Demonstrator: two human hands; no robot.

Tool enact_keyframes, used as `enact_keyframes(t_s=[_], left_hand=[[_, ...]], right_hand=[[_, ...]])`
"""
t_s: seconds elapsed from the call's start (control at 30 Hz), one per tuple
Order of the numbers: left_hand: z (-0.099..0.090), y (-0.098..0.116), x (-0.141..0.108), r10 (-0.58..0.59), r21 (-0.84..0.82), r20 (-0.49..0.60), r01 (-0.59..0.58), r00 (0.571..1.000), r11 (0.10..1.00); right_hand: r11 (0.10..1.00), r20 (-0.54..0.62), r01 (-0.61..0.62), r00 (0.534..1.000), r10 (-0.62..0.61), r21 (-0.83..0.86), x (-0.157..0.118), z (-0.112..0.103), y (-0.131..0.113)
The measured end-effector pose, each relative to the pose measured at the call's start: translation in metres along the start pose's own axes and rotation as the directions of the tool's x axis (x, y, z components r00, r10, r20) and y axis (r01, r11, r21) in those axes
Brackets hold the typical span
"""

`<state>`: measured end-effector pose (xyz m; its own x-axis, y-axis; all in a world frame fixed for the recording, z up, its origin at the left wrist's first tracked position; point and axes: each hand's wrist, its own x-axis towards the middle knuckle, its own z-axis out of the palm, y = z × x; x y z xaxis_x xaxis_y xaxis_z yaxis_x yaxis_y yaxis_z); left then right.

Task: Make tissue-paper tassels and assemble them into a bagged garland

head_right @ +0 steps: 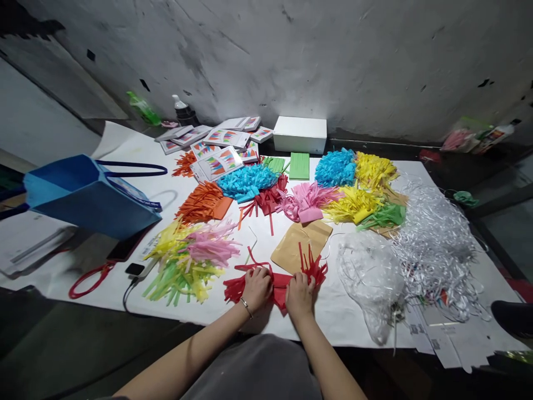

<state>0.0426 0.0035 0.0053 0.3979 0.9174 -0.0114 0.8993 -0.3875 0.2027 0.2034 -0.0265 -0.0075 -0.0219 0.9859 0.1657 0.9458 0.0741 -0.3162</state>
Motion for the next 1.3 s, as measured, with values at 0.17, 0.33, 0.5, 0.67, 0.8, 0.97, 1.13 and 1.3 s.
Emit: enact_keyframes(t_s=[0.17, 0.33, 0.5, 0.67, 0.8, 0.97, 1.13, 1.3], left_hand=[[0.001, 0.003, -0.002, 0.175, -0.024, 0.063, -0.174, 0.982, 0.984], [0.009, 0.000, 0.005, 0.247, -0.052, 0.096, -0.243, 0.964, 0.969], [0.003, -0.004, 0.012, 0.200, -0.075, 0.076, -0.194, 0.977, 0.978], [0.004, 0.001, -0.010, 0.343, -0.149, 0.061, -0.332, 0.937, 0.932], [0.015, -0.003, -0.019, 0.298, -0.154, 0.038, -0.289, 0.954, 0.945], [0.015, -0.013, -0.013, 0.157, -0.162, 0.016, -0.152, 0.987, 0.975], [-0.002, -0.005, -0.005, 0.062, -0.087, 0.134, -0.051, 0.989, 0.995], [-0.035, 0.025, 0.011, -0.006, 0.014, 0.354, 0.002, 0.935, 1.000]], right_hand=[[1.000, 0.018, 0.004, 1.000, -0.004, -0.002, 0.003, -0.002, -0.002], [0.989, 0.035, 0.137, 0.990, -0.139, 0.059, -0.002, 0.004, -0.002], [0.966, 0.020, 0.209, 0.976, -0.215, 0.153, 0.001, 0.010, -0.003], [0.957, -0.066, 0.107, 0.993, -0.093, 0.271, 0.007, 0.003, -0.002], [0.906, -0.228, -0.139, 0.942, 0.245, 0.401, 0.017, -0.012, 0.023], [0.722, -0.413, -0.323, 0.648, 0.640, 0.612, 0.018, -0.048, 0.105], [0.591, -0.497, -0.317, 0.331, 0.802, 0.742, -0.021, -0.102, 0.186], [0.602, -0.546, -0.303, 0.254, 0.798, 0.739, -0.070, -0.150, 0.205]])
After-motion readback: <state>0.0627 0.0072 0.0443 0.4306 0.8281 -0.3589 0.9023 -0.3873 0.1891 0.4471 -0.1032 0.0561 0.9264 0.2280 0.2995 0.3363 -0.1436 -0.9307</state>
